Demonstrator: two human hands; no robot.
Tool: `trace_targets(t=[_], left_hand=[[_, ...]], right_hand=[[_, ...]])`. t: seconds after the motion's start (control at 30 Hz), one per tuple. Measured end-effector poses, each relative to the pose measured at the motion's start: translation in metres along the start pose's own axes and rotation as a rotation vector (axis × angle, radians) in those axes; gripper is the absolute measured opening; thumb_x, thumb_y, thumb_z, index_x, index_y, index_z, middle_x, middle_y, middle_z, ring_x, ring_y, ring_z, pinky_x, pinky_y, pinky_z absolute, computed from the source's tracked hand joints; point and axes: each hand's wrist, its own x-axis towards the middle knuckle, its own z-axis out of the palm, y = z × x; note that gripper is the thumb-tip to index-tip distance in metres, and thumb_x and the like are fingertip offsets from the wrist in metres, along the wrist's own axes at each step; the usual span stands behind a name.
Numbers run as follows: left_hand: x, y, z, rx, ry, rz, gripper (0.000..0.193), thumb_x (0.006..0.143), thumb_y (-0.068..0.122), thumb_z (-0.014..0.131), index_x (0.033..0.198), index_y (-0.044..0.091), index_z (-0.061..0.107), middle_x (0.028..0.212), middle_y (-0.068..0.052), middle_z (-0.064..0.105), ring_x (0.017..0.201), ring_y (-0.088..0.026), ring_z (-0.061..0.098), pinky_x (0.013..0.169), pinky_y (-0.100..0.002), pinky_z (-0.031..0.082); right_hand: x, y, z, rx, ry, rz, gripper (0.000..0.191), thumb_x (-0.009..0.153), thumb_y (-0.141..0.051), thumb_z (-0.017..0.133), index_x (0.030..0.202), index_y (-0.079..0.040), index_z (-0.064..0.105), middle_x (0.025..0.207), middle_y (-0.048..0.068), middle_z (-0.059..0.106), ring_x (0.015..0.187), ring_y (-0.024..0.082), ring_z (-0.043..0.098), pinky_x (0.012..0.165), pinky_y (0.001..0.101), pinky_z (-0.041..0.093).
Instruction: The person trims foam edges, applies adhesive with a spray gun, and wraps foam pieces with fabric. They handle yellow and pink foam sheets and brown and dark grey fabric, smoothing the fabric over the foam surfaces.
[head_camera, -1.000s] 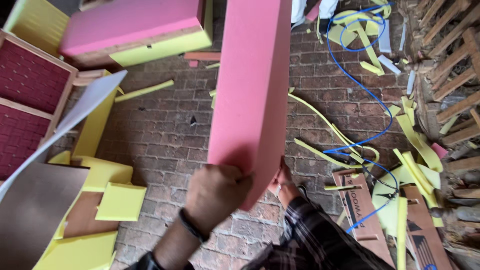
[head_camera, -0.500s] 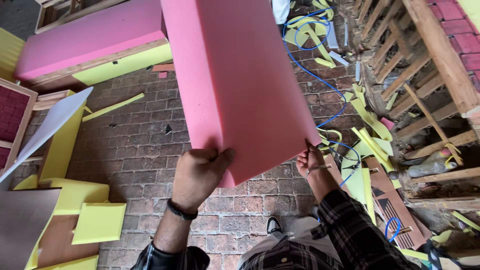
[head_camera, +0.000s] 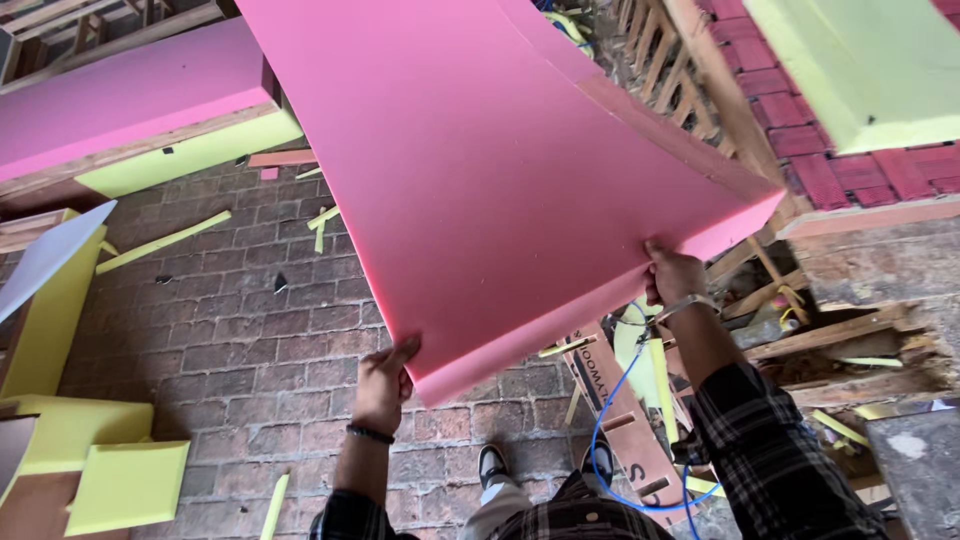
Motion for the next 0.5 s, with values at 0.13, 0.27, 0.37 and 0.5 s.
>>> trace_targets(t=[0.13,0.27,0.37,0.5], left_hand=[[-0.008,-0.034,0.027,-0.031,-0.061,-0.058,0.026,0.088,0.025,0.078,0.070,0.008,0.070,0.049,0.005,0.048,0.037,-0.006,0.034,0.035,-0.027,0.021],[-0.020,-0.058,0.047,-0.078,-0.074,-0.067,0.026,0.089,0.027,0.077,0.072,0.008,0.074,0.050,0.005,0.048,0.038,-0.005,0.035,0.036,-0.025,0.021],[-0.021,-0.064,0.064,-0.042,-0.076,-0.014,0.031,0.090,0.030,0.077,0.071,0.007,0.071,0.050,0.003,0.050,0.038,-0.006,0.035,0.035,-0.026,0.022],[-0.016,-0.058,0.091,-0.017,-0.052,0.015,0.027,0.090,0.030,0.077,0.074,0.007,0.074,0.052,0.004,0.052,0.039,-0.006,0.037,0.036,-0.026,0.025]], right_hand=[[-0.009,-0.014,-0.043,0.069,-0.012,-0.130,0.042,0.096,-0.034,0.072,0.067,-0.009,0.054,0.055,0.003,0.050,0.034,0.017,0.044,0.031,0.0338,0.034],[-0.018,-0.029,-0.080,0.061,0.010,-0.138,0.043,0.096,-0.033,0.072,0.066,-0.007,0.056,0.055,0.004,0.052,0.034,0.015,0.043,0.031,0.0322,0.034],[-0.025,-0.040,-0.101,0.064,0.022,-0.169,0.043,0.097,-0.033,0.071,0.066,-0.008,0.056,0.055,0.004,0.053,0.035,0.014,0.045,0.032,0.0313,0.036],[-0.033,-0.054,-0.126,0.088,0.037,-0.243,0.045,0.099,-0.032,0.069,0.064,-0.008,0.053,0.053,0.006,0.054,0.034,0.014,0.045,0.031,0.0319,0.035]])
